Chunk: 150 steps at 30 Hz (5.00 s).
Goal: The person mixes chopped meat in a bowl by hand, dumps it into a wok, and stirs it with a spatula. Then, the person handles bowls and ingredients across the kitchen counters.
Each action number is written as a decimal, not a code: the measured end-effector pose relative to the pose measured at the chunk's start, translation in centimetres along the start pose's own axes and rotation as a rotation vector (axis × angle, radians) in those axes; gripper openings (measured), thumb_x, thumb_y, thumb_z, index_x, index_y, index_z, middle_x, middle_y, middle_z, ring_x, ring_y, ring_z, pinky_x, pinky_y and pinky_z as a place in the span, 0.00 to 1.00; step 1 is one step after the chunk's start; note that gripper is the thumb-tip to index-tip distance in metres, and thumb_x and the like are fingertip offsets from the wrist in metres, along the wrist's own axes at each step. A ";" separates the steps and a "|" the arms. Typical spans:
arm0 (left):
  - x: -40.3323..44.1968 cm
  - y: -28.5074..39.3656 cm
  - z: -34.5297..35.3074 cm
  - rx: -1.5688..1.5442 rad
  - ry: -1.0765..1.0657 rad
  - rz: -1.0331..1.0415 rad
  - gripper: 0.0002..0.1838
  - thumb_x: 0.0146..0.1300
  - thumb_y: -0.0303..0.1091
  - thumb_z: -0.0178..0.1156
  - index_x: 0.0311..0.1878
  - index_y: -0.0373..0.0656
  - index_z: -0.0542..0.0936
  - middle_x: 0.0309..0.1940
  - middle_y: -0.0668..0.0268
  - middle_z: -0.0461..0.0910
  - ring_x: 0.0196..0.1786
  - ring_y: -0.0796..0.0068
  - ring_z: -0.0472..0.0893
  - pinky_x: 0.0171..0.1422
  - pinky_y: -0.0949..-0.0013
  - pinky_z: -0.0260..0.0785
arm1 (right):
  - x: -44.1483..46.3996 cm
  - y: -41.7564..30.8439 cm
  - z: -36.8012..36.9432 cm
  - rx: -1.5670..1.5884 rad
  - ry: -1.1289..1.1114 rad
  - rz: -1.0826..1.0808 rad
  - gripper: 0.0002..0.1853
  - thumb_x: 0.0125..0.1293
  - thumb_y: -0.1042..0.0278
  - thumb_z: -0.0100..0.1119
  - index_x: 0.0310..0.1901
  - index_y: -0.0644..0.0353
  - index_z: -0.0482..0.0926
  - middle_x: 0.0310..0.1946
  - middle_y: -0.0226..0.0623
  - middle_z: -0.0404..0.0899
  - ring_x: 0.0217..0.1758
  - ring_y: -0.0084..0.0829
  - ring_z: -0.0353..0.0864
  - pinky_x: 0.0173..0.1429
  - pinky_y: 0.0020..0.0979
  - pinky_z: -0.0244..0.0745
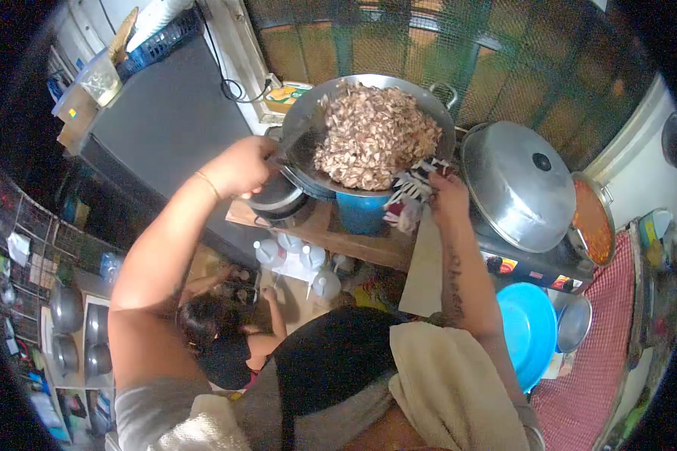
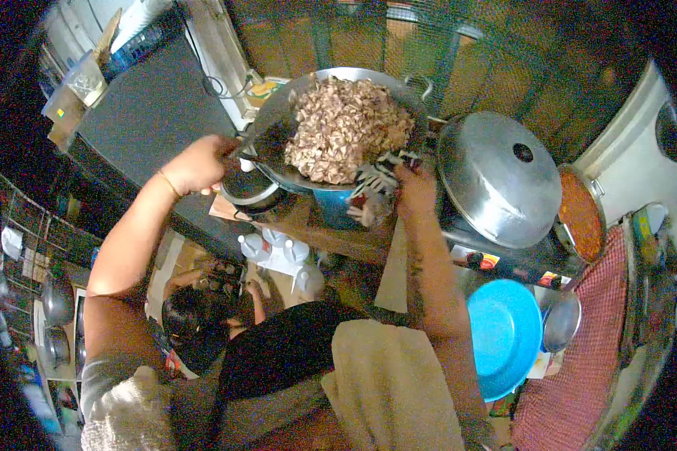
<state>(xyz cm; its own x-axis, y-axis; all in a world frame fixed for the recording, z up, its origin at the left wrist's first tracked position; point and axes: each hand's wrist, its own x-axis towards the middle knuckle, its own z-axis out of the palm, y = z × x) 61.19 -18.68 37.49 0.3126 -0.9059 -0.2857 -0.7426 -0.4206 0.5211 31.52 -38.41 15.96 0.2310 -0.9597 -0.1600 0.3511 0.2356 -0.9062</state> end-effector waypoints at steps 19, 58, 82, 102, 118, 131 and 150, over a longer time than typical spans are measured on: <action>8.4 -2.6 2.3 0.128 -0.197 -0.090 0.08 0.58 0.27 0.53 0.33 0.34 0.81 0.22 0.62 0.80 0.16 0.72 0.78 0.17 0.68 0.69 | -2.9 3.8 2.2 -0.311 0.090 -0.269 0.14 0.55 0.82 0.52 0.45 0.58 0.71 0.41 0.36 0.75 0.39 0.38 0.78 0.37 0.41 0.79; 5.5 -3.2 -0.6 0.697 0.272 0.350 0.13 0.55 0.27 0.56 0.45 0.36 0.80 0.31 0.46 0.82 0.33 0.48 0.83 0.38 0.54 0.77 | -4.0 0.5 4.0 -0.277 0.239 -0.273 0.14 0.62 0.65 0.57 0.47 0.62 0.75 0.38 0.35 0.78 0.37 0.27 0.76 0.42 0.33 0.71; 1.1 0.0 -1.7 0.344 0.157 0.194 0.14 0.64 0.31 0.50 0.48 0.35 0.78 0.20 0.54 0.80 0.16 0.65 0.79 0.20 0.62 0.72 | -6.4 -0.1 2.5 0.571 -0.086 0.034 0.19 0.60 0.67 0.52 0.53 0.64 0.73 0.43 0.43 0.81 0.44 0.39 0.83 0.52 0.39 0.79; -0.1 -0.2 -1.0 0.458 0.045 0.210 0.12 0.58 0.27 0.53 0.44 0.34 0.77 0.28 0.49 0.81 0.27 0.57 0.82 0.29 0.58 0.75 | -13.7 0.6 13.3 0.836 -0.146 0.449 0.15 0.74 0.56 0.46 0.54 0.56 0.71 0.47 0.38 0.78 0.52 0.43 0.78 0.59 0.50 0.74; 3.0 0.6 2.0 0.768 -0.030 0.238 0.12 0.55 0.24 0.53 0.39 0.33 0.84 0.40 0.42 0.82 0.47 0.47 0.82 0.53 0.54 0.75 | -13.6 -1.9 10.3 0.651 -0.095 0.175 0.22 0.72 0.51 0.50 0.58 0.59 0.69 0.53 0.41 0.77 0.55 0.43 0.78 0.59 0.47 0.75; 6.7 0.3 -0.3 0.937 -0.168 0.118 0.16 0.54 0.26 0.56 0.46 0.37 0.83 0.45 0.49 0.82 0.50 0.51 0.82 0.52 0.57 0.75 | -17.2 -2.2 10.6 0.932 -0.269 0.278 0.11 0.65 0.68 0.50 0.47 0.58 0.74 0.44 0.42 0.78 0.49 0.44 0.79 0.57 0.52 0.76; 11.3 2.2 -0.4 1.295 0.506 0.231 0.12 0.60 0.37 0.58 0.41 0.44 0.86 0.41 0.62 0.85 0.50 0.61 0.82 0.46 0.60 0.73 | -14.1 -5.5 11.1 0.534 0.067 0.081 0.13 0.70 0.69 0.51 0.50 0.68 0.73 0.43 0.43 0.81 0.43 0.40 0.83 0.46 0.40 0.81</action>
<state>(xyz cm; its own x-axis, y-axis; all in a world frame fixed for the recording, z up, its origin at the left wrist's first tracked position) 63.34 -29.88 35.70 0.0808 -0.9832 0.1636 -0.7299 -0.1701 -0.6621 36.44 -24.47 27.52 0.2239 -0.9388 -0.2617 0.7511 0.3373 -0.5676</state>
